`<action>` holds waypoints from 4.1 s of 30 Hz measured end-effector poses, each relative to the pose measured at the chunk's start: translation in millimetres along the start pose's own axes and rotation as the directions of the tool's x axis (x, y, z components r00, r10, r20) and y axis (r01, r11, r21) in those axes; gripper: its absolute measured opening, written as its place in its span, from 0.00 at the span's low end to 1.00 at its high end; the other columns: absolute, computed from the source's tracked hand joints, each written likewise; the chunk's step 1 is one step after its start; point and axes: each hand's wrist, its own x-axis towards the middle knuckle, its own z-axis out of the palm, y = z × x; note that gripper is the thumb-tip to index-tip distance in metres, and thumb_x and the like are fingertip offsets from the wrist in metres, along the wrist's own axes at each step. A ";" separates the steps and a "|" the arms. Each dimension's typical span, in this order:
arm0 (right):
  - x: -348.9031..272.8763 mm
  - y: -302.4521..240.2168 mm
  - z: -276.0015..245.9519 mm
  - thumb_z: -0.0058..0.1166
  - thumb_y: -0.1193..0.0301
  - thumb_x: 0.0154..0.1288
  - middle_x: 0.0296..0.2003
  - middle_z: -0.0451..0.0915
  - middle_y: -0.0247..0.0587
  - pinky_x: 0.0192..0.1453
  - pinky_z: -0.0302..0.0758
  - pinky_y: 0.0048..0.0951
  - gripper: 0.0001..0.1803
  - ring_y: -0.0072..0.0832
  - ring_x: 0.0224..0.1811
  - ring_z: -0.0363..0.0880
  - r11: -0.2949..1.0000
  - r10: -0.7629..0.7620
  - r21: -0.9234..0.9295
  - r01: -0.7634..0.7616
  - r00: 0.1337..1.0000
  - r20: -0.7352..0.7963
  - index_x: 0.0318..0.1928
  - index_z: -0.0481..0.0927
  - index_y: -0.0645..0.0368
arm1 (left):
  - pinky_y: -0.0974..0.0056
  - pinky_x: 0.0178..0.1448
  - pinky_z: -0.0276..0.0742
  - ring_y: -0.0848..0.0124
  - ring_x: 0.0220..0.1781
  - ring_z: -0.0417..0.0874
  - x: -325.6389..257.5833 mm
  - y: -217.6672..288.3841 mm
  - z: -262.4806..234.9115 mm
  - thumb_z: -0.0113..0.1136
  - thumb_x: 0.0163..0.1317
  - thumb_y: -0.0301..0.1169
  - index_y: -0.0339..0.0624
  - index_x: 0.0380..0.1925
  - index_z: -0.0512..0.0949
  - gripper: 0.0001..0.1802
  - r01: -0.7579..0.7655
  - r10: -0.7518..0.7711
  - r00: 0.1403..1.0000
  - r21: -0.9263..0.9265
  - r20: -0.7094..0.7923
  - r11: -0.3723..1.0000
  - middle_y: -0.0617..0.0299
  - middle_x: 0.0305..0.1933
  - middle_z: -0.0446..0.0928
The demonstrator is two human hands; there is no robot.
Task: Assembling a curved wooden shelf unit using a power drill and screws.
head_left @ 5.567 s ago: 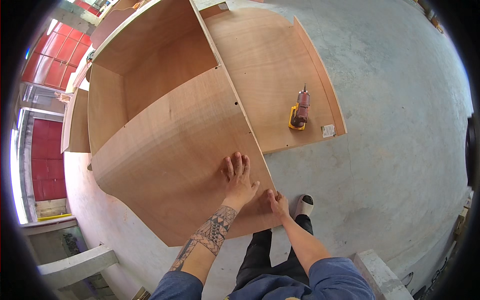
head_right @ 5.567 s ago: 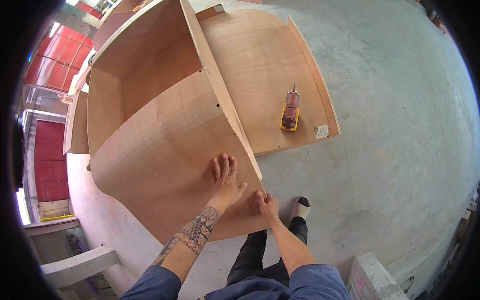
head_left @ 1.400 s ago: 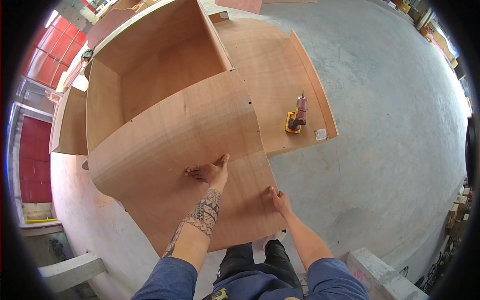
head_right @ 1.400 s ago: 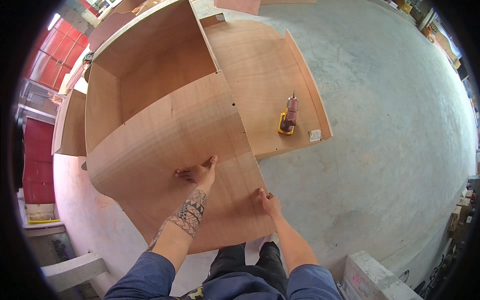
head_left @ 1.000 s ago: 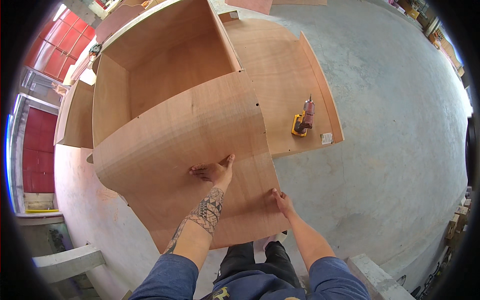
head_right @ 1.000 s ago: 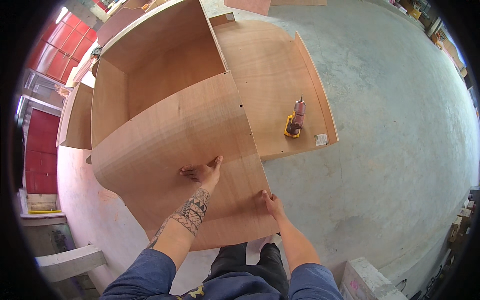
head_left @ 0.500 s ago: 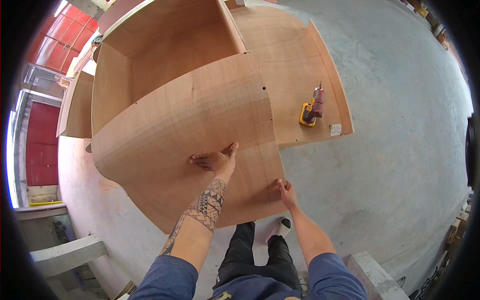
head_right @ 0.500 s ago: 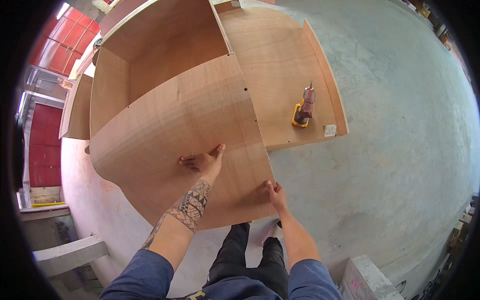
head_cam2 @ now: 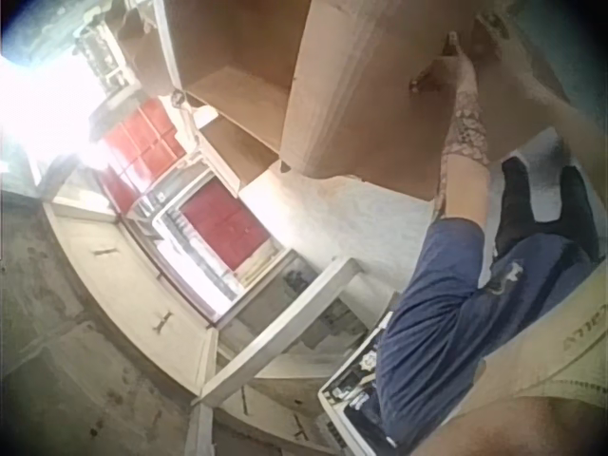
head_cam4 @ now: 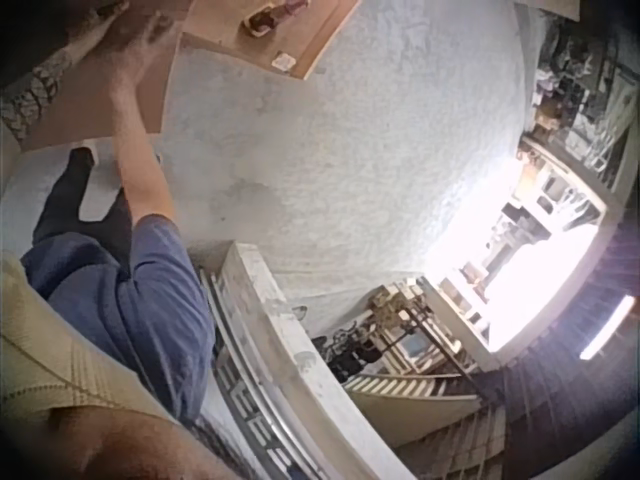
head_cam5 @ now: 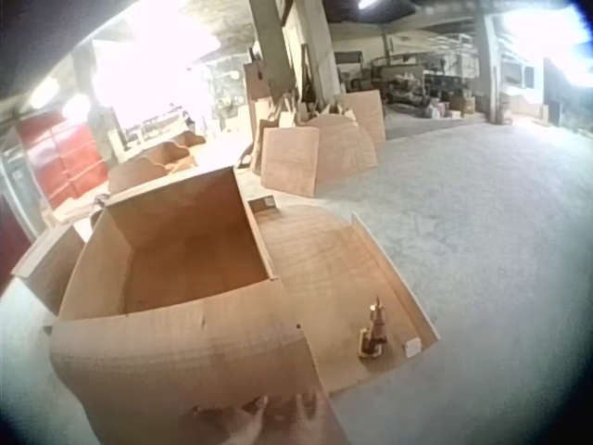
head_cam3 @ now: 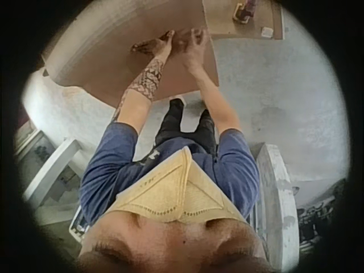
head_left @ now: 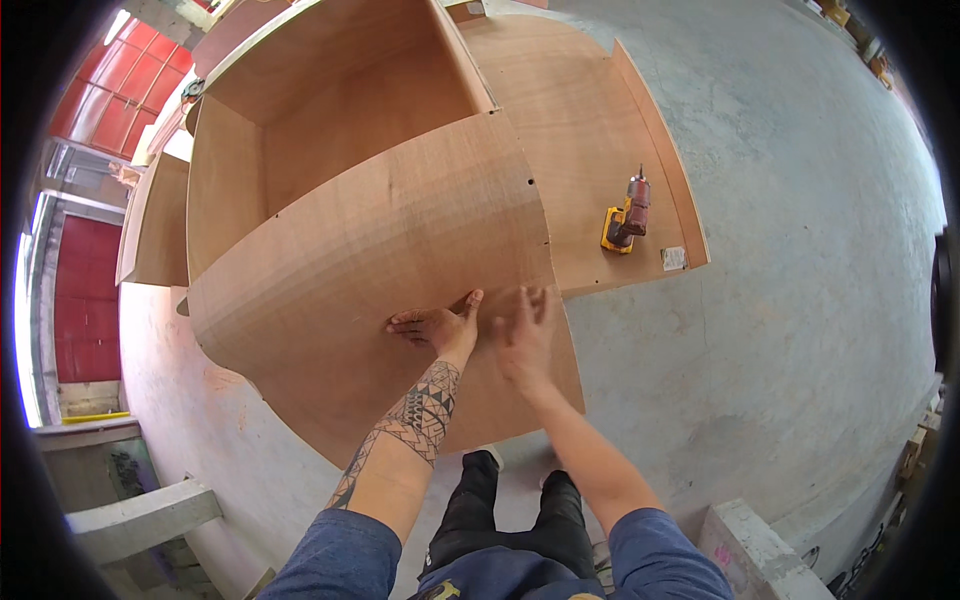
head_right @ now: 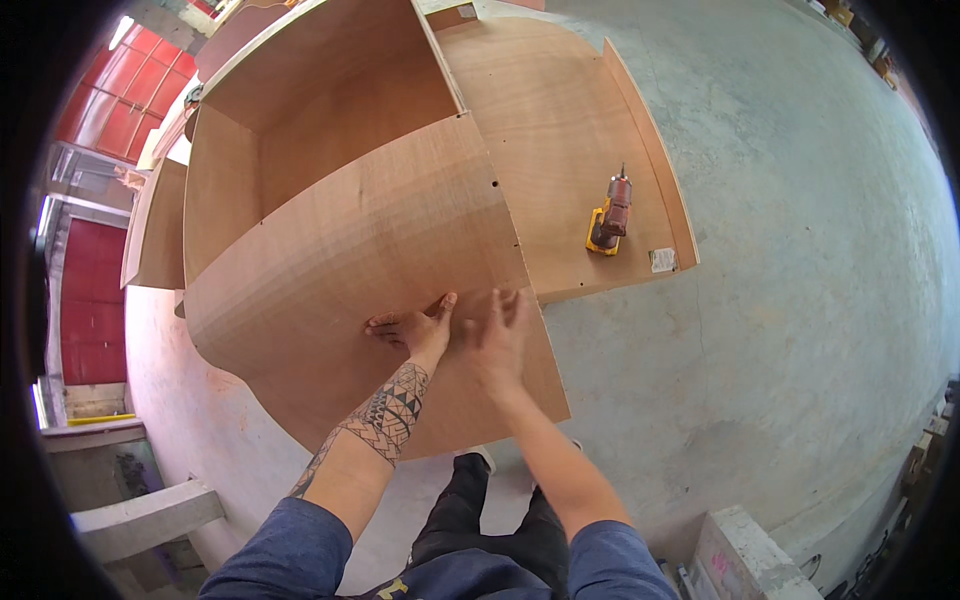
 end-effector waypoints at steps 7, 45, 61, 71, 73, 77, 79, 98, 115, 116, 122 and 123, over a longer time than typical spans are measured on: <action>18.2 -40.7 75.0 0.46 0.47 0.85 0.82 0.36 0.93 0.88 0.38 0.74 0.42 0.88 0.85 0.29 0.962 0.215 -0.188 -0.197 0.973 0.085 0.85 0.58 0.62 | 0.33 0.91 0.44 0.25 0.90 0.38 38.0 -18.1 74.2 0.59 0.75 0.51 0.04 0.77 0.33 0.63 0.136 0.105 0.883 0.462 -0.458 0.876 0.08 0.83 0.35; 27.2 12.9 65.4 0.71 0.35 0.66 0.86 0.44 0.75 0.91 0.40 0.60 0.72 0.71 0.90 0.34 0.789 0.073 -0.613 -0.040 0.997 0.028 0.88 0.42 0.67 | 0.34 0.92 0.33 0.34 0.92 0.19 172.6 -283.4 -200.3 0.80 0.61 0.59 0.21 0.81 0.19 0.85 -0.142 0.104 0.984 -0.285 -0.144 0.948 0.25 0.89 0.16; -28.0 -125.1 183.5 0.80 0.30 0.48 0.84 0.36 0.85 0.82 0.56 0.79 0.89 0.76 0.88 0.38 0.749 0.359 -0.592 -0.297 0.933 -0.015 0.84 0.35 0.78 | 0.34 0.91 0.26 0.33 0.92 0.18 192.9 -317.9 -186.1 0.78 0.60 0.64 0.15 0.79 0.20 0.87 -0.218 0.176 0.957 -0.171 -0.233 0.961 0.21 0.87 0.17; -25.0 -137.0 194.5 0.83 0.35 0.49 0.85 0.32 0.84 0.87 0.42 0.75 0.91 0.74 0.89 0.30 0.782 0.399 -0.490 -0.385 0.913 -0.081 0.84 0.27 0.78 | 0.31 0.90 0.24 0.27 0.90 0.19 198.6 -317.4 -174.0 0.76 0.61 0.67 0.12 0.78 0.21 0.87 -0.252 0.210 0.941 -0.132 -0.265 0.959 0.17 0.86 0.17; -24.0 -127.4 187.3 0.83 0.36 0.48 0.85 0.31 0.84 0.87 0.42 0.75 0.91 0.74 0.89 0.29 0.771 0.406 -0.494 -0.402 0.908 -0.104 0.84 0.27 0.78 | 0.32 0.91 0.25 0.26 0.90 0.18 179.2 -293.2 -167.8 0.77 0.60 0.67 0.10 0.78 0.22 0.87 -0.197 0.180 0.977 -0.170 -0.111 0.965 0.16 0.85 0.17; -23.6 -121.6 178.4 0.83 0.36 0.48 0.85 0.31 0.84 0.87 0.42 0.76 0.91 0.74 0.89 0.28 0.750 0.424 -0.515 -0.414 0.900 -0.106 0.84 0.27 0.78 | 0.29 0.89 0.24 0.22 0.88 0.19 163.4 -266.6 -163.6 0.78 0.58 0.66 0.08 0.76 0.20 0.89 -0.114 0.107 0.993 -0.218 -0.040 0.969 0.11 0.84 0.20; -24.6 -121.3 173.6 0.83 0.36 0.48 0.85 0.31 0.83 0.87 0.42 0.76 0.91 0.74 0.89 0.28 0.746 0.435 -0.507 -0.432 0.892 -0.122 0.84 0.27 0.78 | 0.29 0.89 0.24 0.22 0.88 0.19 165.6 -268.0 -151.8 0.79 0.57 0.66 0.08 0.76 0.19 0.90 -0.144 0.134 0.989 -0.176 -0.064 0.974 0.10 0.83 0.19; 232.6 110.8 -163.5 0.67 0.50 0.74 0.62 0.80 0.62 0.68 0.75 0.62 0.39 0.60 0.68 0.77 0.683 -0.009 -0.672 -0.287 0.916 -0.400 0.70 0.73 0.69 | 0.31 0.90 0.31 0.52 0.72 0.80 187.9 -299.4 -162.2 0.72 0.69 0.62 0.32 0.65 0.82 0.43 -0.301 0.360 0.927 -0.366 0.102 0.881 0.42 0.67 0.84; 117.7 81.9 -176.4 0.60 0.68 0.83 0.74 0.78 0.44 0.79 0.70 0.39 0.32 0.35 0.74 0.77 0.996 0.023 0.093 -0.008 0.987 -0.162 0.80 0.70 0.64 | 0.33 0.91 0.29 0.28 0.91 0.21 179.3 -301.9 -163.6 0.75 0.54 0.74 0.12 0.78 0.20 0.92 -0.122 0.125 0.965 0.026 -0.230 0.992 0.16 0.86 0.20; 101.3 73.6 -207.2 0.58 0.69 0.83 0.72 0.79 0.45 0.79 0.71 0.39 0.30 0.35 0.73 0.77 0.996 0.068 0.072 -0.056 0.981 -0.184 0.79 0.71 0.64 | 0.33 0.91 0.29 0.28 0.91 0.21 178.3 -291.9 -155.3 0.75 0.54 0.74 0.12 0.78 0.20 0.92 -0.130 0.125 0.966 -0.008 -0.227 0.992 0.16 0.86 0.20; 45.8 -201.0 -202.3 0.63 0.63 0.77 0.47 0.82 0.36 0.47 0.71 0.27 0.25 0.23 0.43 0.75 0.995 0.011 0.102 -0.002 0.996 -0.084 0.67 0.82 0.66 | 0.33 0.91 0.29 0.29 0.91 0.18 165.4 -290.6 -166.5 0.81 0.51 0.70 0.21 0.80 0.17 0.94 -0.086 0.050 0.965 -0.133 -0.257 0.987 0.21 0.87 0.17; 18.9 -296.3 -183.6 0.63 0.64 0.76 0.30 0.80 0.26 0.28 0.60 0.17 0.19 0.13 0.24 0.67 0.991 -0.037 0.125 0.045 0.997 -0.065 0.58 0.91 0.64 | 0.33 0.91 0.28 0.29 0.91 0.18 161.0 -282.1 -166.8 0.81 0.52 0.69 0.22 0.81 0.17 0.93 -0.075 0.035 0.975 -0.177 -0.217 0.981 0.21 0.87 0.17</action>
